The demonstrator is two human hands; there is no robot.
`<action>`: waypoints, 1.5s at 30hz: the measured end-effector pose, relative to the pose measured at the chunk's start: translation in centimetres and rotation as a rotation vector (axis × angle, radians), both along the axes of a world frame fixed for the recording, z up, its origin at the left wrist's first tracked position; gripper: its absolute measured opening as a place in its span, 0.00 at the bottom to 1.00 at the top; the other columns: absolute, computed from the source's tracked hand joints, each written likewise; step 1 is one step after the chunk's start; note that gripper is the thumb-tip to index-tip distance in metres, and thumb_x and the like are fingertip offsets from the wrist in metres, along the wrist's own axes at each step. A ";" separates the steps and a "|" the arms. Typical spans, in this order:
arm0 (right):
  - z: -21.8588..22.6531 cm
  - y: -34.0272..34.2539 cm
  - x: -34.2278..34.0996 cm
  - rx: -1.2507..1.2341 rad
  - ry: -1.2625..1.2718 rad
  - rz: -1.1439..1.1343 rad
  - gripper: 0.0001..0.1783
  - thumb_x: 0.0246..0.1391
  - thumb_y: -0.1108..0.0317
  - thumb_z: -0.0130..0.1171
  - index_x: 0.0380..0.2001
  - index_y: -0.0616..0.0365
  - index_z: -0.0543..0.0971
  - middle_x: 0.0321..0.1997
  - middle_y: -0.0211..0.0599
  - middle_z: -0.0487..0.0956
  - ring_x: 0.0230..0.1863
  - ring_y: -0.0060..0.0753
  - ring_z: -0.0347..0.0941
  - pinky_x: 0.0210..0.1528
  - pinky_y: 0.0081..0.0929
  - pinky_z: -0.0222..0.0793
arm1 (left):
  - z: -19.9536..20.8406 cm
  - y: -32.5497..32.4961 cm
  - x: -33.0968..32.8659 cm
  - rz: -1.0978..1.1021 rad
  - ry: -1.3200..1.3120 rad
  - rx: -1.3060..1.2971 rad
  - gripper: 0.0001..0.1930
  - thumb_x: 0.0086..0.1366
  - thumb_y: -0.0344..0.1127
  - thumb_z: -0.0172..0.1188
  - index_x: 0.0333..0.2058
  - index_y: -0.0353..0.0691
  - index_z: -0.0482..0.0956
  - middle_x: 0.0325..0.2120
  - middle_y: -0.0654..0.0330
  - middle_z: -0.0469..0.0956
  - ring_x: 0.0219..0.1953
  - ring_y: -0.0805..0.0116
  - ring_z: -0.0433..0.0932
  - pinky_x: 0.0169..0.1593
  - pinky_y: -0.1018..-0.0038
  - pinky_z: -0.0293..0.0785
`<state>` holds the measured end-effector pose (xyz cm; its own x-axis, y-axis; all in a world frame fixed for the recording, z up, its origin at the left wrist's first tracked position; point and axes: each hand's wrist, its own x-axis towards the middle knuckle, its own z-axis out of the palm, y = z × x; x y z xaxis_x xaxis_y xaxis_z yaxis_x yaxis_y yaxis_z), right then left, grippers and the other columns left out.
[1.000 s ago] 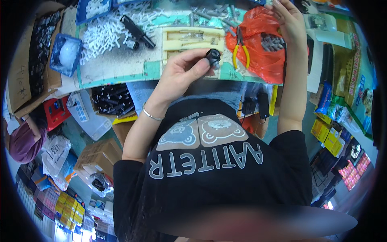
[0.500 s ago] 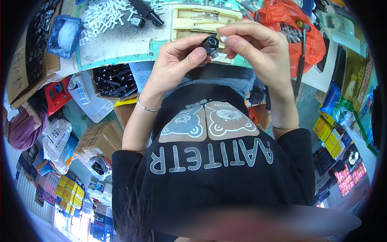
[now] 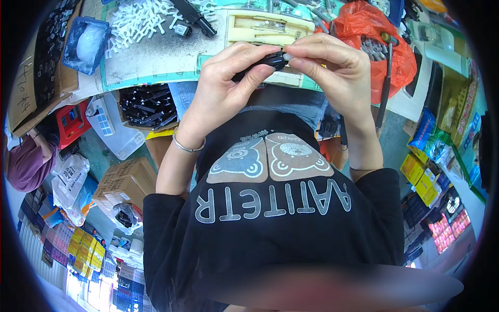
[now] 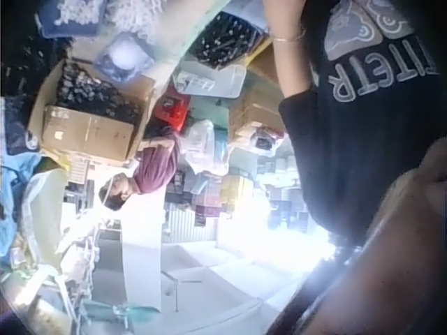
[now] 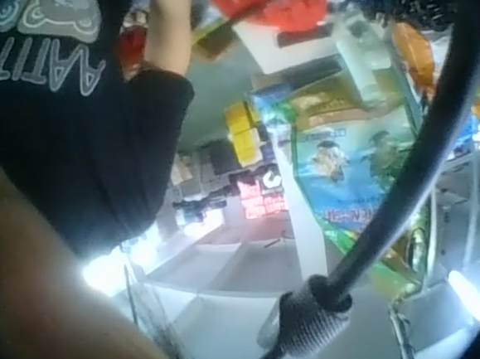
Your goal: The person assembles small electronic components by inserting white plastic parts, small screws, and metal pins into a black plastic housing using pliers, tweezers, and an assembly fixture.
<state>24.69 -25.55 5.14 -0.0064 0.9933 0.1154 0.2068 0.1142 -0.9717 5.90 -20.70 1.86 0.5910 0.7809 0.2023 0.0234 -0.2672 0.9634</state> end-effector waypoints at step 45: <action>-2.8 -3.1 5.2 -0.120 -1.004 -0.243 0.15 0.52 0.61 0.57 0.29 0.65 0.75 0.27 0.45 0.74 0.30 0.43 0.72 0.34 0.38 0.67 | -0.4 -0.5 2.1 0.001 0.119 0.096 0.13 0.56 0.30 0.61 0.40 0.33 0.76 0.28 0.55 0.75 0.30 0.62 0.75 0.34 0.74 0.71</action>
